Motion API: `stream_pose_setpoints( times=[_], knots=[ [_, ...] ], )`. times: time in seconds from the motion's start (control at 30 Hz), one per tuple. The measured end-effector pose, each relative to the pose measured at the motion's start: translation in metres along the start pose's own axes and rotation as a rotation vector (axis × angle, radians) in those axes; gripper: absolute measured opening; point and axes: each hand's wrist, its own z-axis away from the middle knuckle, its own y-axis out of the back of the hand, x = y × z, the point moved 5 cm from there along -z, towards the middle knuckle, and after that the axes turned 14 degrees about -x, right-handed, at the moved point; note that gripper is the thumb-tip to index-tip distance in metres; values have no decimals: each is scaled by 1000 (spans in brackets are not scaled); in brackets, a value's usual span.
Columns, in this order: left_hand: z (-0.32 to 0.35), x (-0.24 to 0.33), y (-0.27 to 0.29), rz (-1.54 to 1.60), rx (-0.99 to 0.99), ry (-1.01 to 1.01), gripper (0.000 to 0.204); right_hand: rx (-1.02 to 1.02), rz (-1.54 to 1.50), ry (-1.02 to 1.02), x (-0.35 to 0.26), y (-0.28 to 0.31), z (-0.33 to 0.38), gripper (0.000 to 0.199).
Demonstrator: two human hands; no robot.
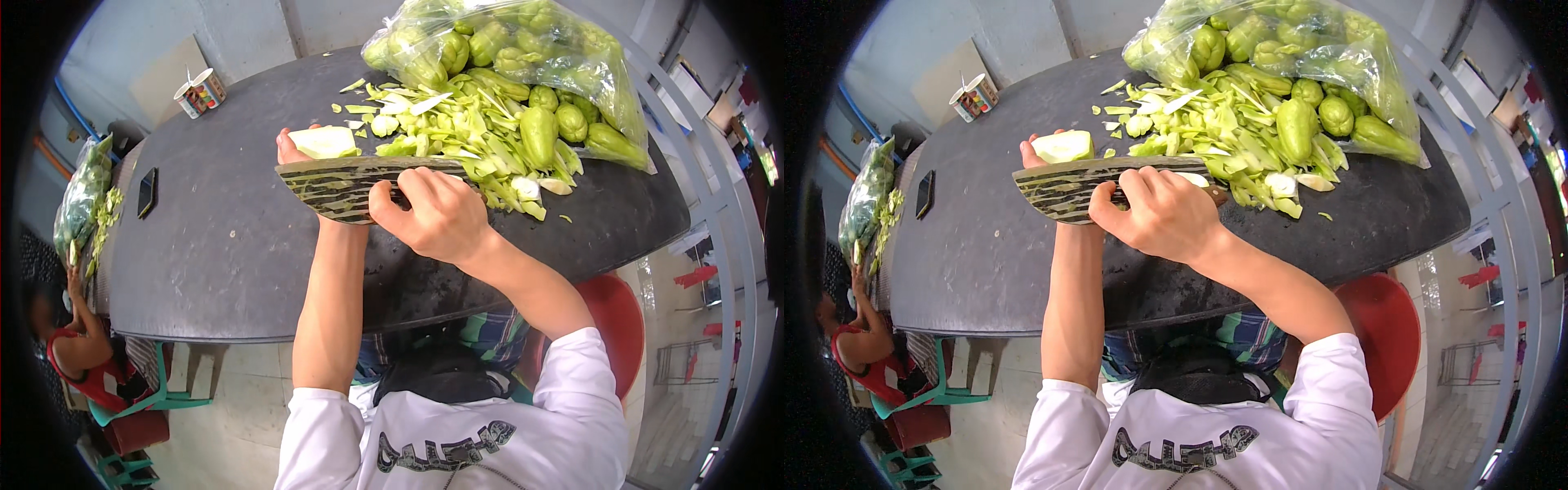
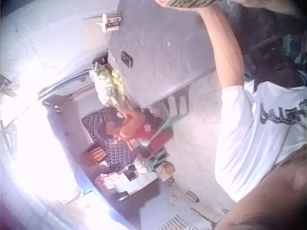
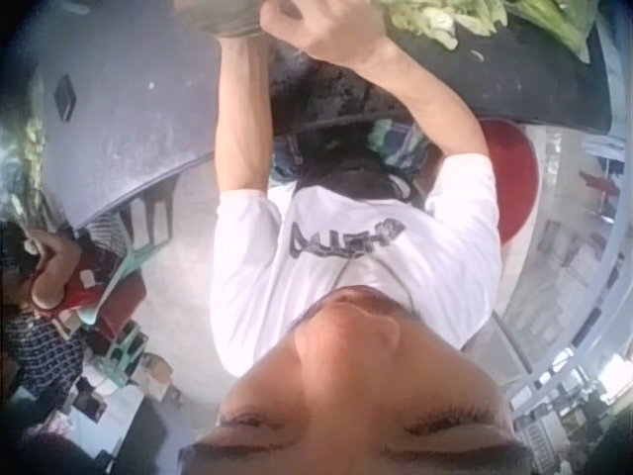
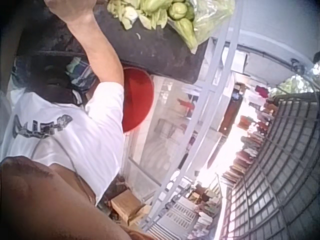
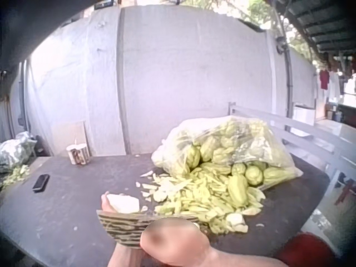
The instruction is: The person peels a chayote with a cleaver, moving the skins to a pile on the table and placing the peeled vegetable into a bucket.
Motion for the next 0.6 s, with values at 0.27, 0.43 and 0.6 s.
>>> stream_pose_setpoints(
  times=[0.27, 0.43, 0.6],
  knots=[
    [-8, -1, -2, 97, 63, 109, 43, -209, -35, -232, 53, -30, 5, 15],
    [-10, -24, -3, -671, -250, 199, 30, -59, -216, -356, 71, -20, 5, 7],
    [27, -52, -31, -1614, -805, -112, 58, 76, -383, -541, 108, 5, 23, 11]
  ],
)
